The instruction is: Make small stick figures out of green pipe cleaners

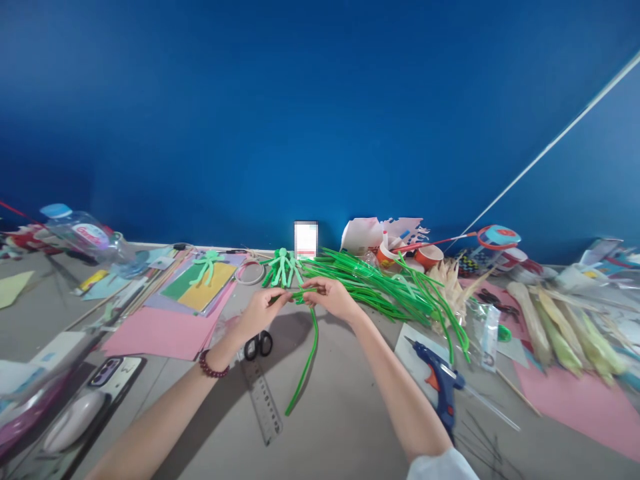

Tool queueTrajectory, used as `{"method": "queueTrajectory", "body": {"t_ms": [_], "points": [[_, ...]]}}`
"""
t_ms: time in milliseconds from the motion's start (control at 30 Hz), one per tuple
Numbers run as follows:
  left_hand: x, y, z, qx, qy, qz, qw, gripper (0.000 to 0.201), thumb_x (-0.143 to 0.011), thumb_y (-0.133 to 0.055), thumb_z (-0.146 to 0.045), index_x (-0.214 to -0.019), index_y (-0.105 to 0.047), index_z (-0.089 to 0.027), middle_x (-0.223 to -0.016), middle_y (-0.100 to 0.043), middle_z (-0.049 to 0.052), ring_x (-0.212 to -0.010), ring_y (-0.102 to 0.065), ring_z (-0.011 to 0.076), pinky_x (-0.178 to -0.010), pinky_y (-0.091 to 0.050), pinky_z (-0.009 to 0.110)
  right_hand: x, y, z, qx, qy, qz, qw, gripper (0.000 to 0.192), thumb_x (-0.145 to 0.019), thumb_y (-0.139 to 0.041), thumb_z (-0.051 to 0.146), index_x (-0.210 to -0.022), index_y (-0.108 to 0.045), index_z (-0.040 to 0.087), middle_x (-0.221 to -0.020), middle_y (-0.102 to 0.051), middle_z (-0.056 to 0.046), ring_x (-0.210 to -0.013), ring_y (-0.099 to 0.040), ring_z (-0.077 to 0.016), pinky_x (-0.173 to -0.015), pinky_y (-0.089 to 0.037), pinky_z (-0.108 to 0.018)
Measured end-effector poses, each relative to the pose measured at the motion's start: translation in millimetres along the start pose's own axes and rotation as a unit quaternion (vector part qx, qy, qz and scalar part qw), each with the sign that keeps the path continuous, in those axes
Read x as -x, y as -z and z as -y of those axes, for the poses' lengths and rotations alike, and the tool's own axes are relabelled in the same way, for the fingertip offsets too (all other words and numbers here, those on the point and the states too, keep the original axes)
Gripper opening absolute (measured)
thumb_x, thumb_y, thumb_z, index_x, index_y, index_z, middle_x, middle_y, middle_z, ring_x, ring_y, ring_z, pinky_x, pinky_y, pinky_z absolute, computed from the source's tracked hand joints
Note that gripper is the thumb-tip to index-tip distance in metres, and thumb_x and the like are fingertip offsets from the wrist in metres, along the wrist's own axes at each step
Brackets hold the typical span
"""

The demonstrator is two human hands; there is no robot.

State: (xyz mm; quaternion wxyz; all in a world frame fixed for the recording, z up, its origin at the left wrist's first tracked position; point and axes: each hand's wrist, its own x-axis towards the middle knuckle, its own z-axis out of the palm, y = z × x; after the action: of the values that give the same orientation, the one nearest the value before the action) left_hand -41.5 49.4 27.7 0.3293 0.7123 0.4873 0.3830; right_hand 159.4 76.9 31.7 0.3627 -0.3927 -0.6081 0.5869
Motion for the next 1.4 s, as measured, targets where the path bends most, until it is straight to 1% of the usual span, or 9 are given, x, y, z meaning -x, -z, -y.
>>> {"method": "queueTrajectory", "body": {"t_ms": [133, 267, 467, 700, 833, 900, 1000, 1200, 1400], "points": [[-1, -1.7, 1, 0.056, 0.022, 0.034, 0.998, 0.035, -0.086, -0.044, -0.042, -0.066, -0.057, -0.016, -0.055, -0.045, -0.003, -0.052, -0.038, 0.0107, -0.050, -0.027, 0.023, -4, 1, -6, -0.020, -0.002, -0.049, 0.999, 0.031, -0.066, -0.070, 0.042, -0.081, -0.066, 0.015, -0.063, -0.067, -0.002, -0.059, -0.064, -0.0148, -0.063, -0.053, -0.031], [-3, 1.5, 1, 0.102, 0.064, 0.100, 0.988, 0.036, -0.083, -0.047, -0.041, -0.057, -0.046, -0.017, -0.050, -0.033, -0.005, -0.047, -0.030, 0.0081, -0.047, -0.023, 0.022, -4, 7, -4, -0.013, -0.020, -0.081, 0.996, 0.025, -0.065, -0.071, 0.038, -0.076, -0.067, 0.016, -0.062, -0.067, -0.001, -0.060, -0.064, -0.0151, -0.065, -0.054, -0.031], [-4, 2.1, 10, 0.115, 0.066, 0.109, 0.985, 0.035, -0.082, -0.049, -0.042, -0.059, -0.054, -0.016, -0.051, -0.049, -0.002, -0.044, -0.041, 0.0090, -0.045, -0.031, 0.021, -3, 18, -1, -0.025, -0.055, -0.102, 0.993, 0.019, -0.065, -0.072, 0.032, -0.073, -0.068, 0.016, -0.063, -0.067, -0.002, -0.059, -0.063, -0.0148, -0.066, -0.054, -0.031], [-4, 4.3, 15, 0.016, 0.005, 0.115, 0.993, 0.034, -0.086, -0.045, -0.035, -0.063, -0.063, -0.017, -0.052, -0.060, 0.002, -0.049, -0.055, 0.0132, -0.052, -0.041, 0.023, -2, 20, -3, -0.042, -0.102, -0.109, 0.988, 0.015, -0.065, -0.073, 0.029, -0.070, -0.068, 0.015, -0.060, -0.067, -0.002, -0.055, -0.062, -0.0139, -0.060, -0.054, -0.027], [0, 7.3, 6, -0.132, -0.052, 0.049, 0.989, 0.022, -0.084, -0.051, -0.030, -0.093, -0.068, -0.020, -0.084, -0.071, 0.005, -0.071, -0.064, 0.0178, -0.064, -0.046, 0.025, -3, 16, -3, -0.057, -0.102, -0.109, 0.987, 0.017, -0.064, -0.073, 0.029, -0.070, -0.068, 0.015, -0.060, -0.068, -0.002, -0.055, -0.063, -0.0128, -0.060, -0.054, -0.024], [2, 5.9, 2, -0.192, -0.087, 0.016, 0.977, 0.026, -0.083, -0.055, -0.028, -0.107, -0.064, -0.024, -0.098, -0.070, 0.005, -0.084, -0.065, 0.0195, -0.072, -0.047, 0.027, -3, 14, -2, -0.067, -0.103, -0.116, 0.986, 0.017, -0.064, -0.074, 0.029, -0.070, -0.068, 0.015, -0.060, -0.068, -0.001, -0.055, -0.063, -0.0126, -0.060, -0.054, -0.024], [5, 2.9, 1, -0.233, -0.127, -0.015, 0.964, 0.027, -0.084, -0.056, -0.028, -0.109, -0.064, -0.025, -0.096, -0.070, 0.004, -0.083, -0.064, 0.0191, -0.073, -0.048, 0.027, -3, 11, -1, -0.077, -0.104, -0.118, 0.984, 0.015, -0.064, -0.073, 0.028, -0.071, -0.068, 0.015, -0.060, -0.068, -0.001, -0.055, -0.064, -0.0128, -0.060, -0.054, -0.024], [4, 0.8, 3, -0.153, -0.127, -0.037, 0.979, 0.027, -0.082, -0.059, -0.030, -0.107, -0.065, -0.022, -0.091, -0.072, 0.005, -0.076, -0.064, 0.0172, -0.072, -0.049, 0.028, -3, 10, -1, -0.079, -0.101, -0.121, 0.984, 0.016, -0.065, -0.073, 0.028, -0.072, -0.068, 0.015, -0.061, -0.069, -0.001, -0.055, -0.063, -0.0119, -0.061, -0.054, -0.023], [-1, -1.8, 3, -0.015, -0.020, -0.032, 0.999, 0.020, -0.081, -0.058, -0.029, -0.093, -0.070, -0.018, -0.073, -0.072, 0.003, -0.060, -0.062, 0.0143, -0.056, -0.049, 0.022, -2, 10, 2, -0.082, -0.098, -0.118, 0.985, 0.018, -0.064, -0.073, 0.029, -0.073, -0.068, 0.014, -0.061, -0.068, -0.002, -0.055, -0.063, -0.0122, -0.062, -0.054, -0.024]]}}
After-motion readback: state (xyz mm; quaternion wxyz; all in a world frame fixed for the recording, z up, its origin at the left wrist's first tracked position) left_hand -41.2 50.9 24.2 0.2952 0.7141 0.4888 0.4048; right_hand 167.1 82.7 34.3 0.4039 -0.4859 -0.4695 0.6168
